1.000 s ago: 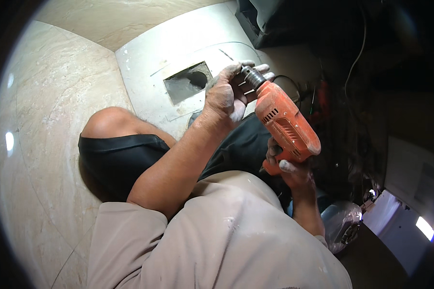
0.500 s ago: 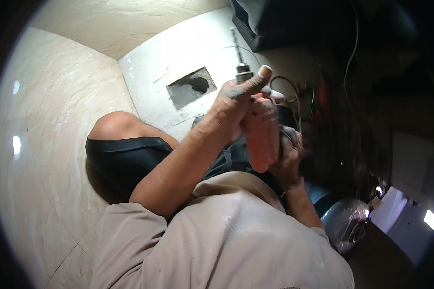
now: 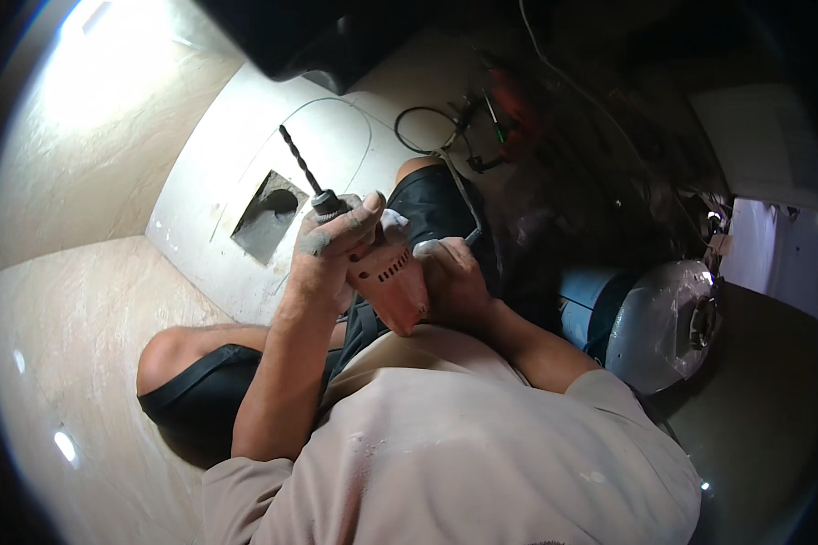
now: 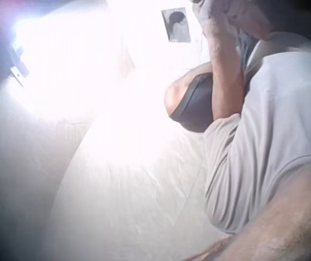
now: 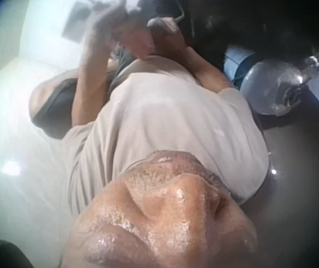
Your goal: The person uses a power drill to make a hole in the bathroom floor near a plumbing cutout, while handling a drill bit and a pair of pliers.
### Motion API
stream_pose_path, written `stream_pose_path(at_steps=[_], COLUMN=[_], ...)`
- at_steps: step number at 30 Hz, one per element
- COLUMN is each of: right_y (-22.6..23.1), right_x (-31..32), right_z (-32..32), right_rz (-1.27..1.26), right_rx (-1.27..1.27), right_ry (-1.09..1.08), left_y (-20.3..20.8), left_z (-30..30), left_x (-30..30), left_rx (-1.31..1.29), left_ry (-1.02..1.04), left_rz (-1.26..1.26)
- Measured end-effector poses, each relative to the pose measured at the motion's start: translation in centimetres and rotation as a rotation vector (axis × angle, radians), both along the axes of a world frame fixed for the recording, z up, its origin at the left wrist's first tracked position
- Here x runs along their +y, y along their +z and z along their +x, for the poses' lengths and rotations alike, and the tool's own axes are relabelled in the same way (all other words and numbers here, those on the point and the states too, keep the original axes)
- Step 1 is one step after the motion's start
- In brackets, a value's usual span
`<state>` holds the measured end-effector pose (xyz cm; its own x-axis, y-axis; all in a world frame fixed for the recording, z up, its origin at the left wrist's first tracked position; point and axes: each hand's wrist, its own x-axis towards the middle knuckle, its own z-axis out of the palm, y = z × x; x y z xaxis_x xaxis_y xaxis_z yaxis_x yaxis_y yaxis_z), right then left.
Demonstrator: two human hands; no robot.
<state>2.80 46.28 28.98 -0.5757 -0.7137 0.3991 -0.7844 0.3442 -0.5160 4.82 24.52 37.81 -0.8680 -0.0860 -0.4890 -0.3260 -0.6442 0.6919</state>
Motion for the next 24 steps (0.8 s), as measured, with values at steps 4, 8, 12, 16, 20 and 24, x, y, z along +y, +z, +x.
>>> stream_pose_path(at_steps=[4, 8, 12, 16, 20, 24], right_y=[-0.4, -0.5, -0.4, -0.5, -0.8, 0.7], right_x=[0.0, -0.2, -0.2, -0.1, -0.2, -0.8], right_z=[-0.3, -0.5, -0.4, -0.2, -0.3, -0.7], right_rz=[-0.11, -0.168, -0.152, -0.097, -0.071, -0.03], right_rx=[0.032, 0.046, 0.051, 0.046, 0.053, -0.004], right_ry=[-0.012, -0.016, -0.029, -0.04, -0.034, -0.021], left_y=[0.3, 0.4, 0.3, 0.1, -0.3, -0.7], left_z=[-0.4, -0.7, -0.9, -0.9, -0.9, -1.0], left_x=[-0.1, 0.2, 0.3, 0.2, 0.1, 0.0], left_rx=[0.045, 0.016, 0.021, -0.018, 0.004, -0.01], left_ry=[-0.043, -0.012, -0.016, 0.005, 0.025, 0.037], left_rz=[0.004, 0.01, 0.021, -0.047, -0.059, -0.099])
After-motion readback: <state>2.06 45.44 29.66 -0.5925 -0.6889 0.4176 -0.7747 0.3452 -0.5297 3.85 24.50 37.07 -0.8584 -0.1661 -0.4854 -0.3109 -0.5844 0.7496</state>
